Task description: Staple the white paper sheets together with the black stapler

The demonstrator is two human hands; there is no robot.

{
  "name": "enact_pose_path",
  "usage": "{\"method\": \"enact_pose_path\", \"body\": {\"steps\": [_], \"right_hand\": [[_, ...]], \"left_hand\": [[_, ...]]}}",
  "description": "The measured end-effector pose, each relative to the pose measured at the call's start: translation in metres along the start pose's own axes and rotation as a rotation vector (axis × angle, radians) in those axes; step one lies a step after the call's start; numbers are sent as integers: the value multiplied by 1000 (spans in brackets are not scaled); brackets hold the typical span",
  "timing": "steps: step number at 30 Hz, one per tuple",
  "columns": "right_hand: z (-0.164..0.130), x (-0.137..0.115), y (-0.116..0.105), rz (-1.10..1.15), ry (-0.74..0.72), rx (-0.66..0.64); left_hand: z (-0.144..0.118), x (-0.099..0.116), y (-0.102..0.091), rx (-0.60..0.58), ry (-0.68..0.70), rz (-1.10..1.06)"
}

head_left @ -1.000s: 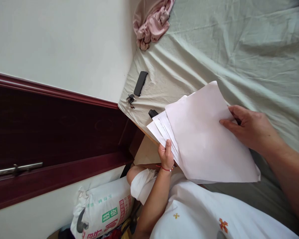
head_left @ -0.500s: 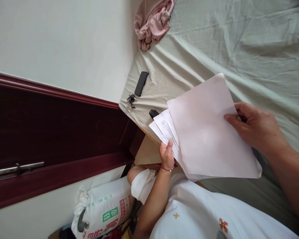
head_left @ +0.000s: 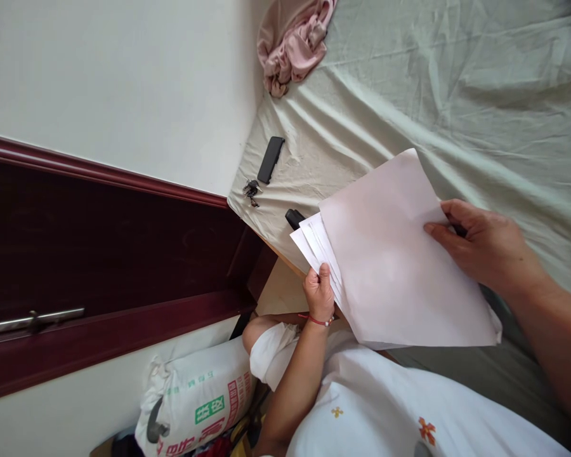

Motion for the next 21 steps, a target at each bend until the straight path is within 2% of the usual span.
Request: {"method": "enact_pose_path", "body": {"steps": [3, 7, 10, 17, 21], "right_hand": [[0, -1, 0, 7, 8, -6], [1, -3, 0, 19, 2, -10], [0, -2, 1, 20, 7, -12], [0, -1, 4, 34, 4, -19], [0, -4, 3, 48, -17, -15]], "left_hand": [[-1, 1, 6, -60, -19, -49], [-4, 2, 16, -143, -88, -229], [-5, 8, 20, -175, -74, -321], [-5, 4, 19, -240, -74, -338], [-6, -1, 15, -218, -63, -285]]}}
Point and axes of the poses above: each hand's wrist, its own z-axis towards the middle knuckle, its own y-axis out of the palm, x = y × z, the point moved 10 cm from there along z, towards the middle knuckle, and after that the axes turned 5 degrees about -y, right-handed, at the moved point
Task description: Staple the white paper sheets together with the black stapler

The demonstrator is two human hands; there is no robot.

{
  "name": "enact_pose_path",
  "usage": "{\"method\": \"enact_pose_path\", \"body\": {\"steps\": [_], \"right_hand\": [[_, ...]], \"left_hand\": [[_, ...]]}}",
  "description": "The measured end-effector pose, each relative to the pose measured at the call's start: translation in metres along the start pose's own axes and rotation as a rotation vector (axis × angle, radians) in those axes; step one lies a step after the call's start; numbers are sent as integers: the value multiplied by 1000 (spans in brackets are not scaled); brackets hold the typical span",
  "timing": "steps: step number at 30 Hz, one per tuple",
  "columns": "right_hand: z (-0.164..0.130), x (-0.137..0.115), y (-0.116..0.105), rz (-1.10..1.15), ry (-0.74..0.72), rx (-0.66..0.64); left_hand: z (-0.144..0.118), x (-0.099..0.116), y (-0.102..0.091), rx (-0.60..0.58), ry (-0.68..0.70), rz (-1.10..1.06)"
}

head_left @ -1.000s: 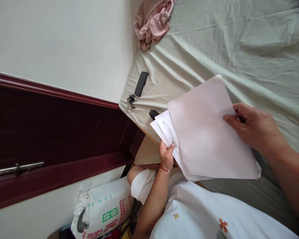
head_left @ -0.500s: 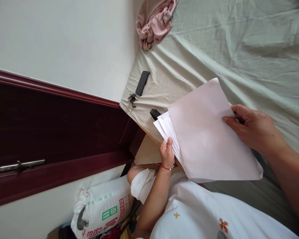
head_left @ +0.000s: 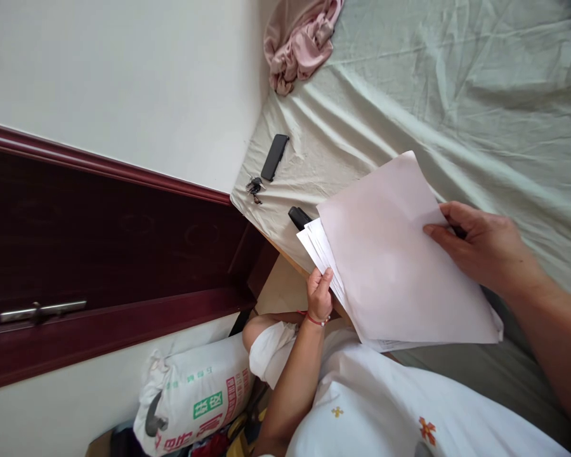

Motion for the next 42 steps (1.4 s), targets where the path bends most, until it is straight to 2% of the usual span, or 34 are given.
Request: {"method": "enact_pose_path", "body": {"steps": [5, 9, 15, 22, 28, 42], "right_hand": [[-2, -2, 0, 36, 0, -14], [-3, -4, 5, 85, -21, -41], [0, -6, -10, 26, -82, 126], [1, -10, -1, -37, -80, 2], [1, -15, 4, 5, -92, -77], [-4, -14, 16, 81, -88, -168]], "left_hand": [[0, 2, -6, 50, 40, 208], [0, 5, -3, 36, 49, 230], [1, 2, -1, 60, 31, 193], [0, -1, -3, 77, 6, 135], [0, 4, -2, 75, 12, 127], [-1, 0, -3, 44, -6, 162]]}}
Point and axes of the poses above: each hand's wrist, its own z-axis towards the middle knuckle, its own y-axis out of the palm, x = y × z, the point moved 10 cm from there along z, towards the middle knuckle, and after that the axes turned 5 degrees about -y, right-handed, at the moved point
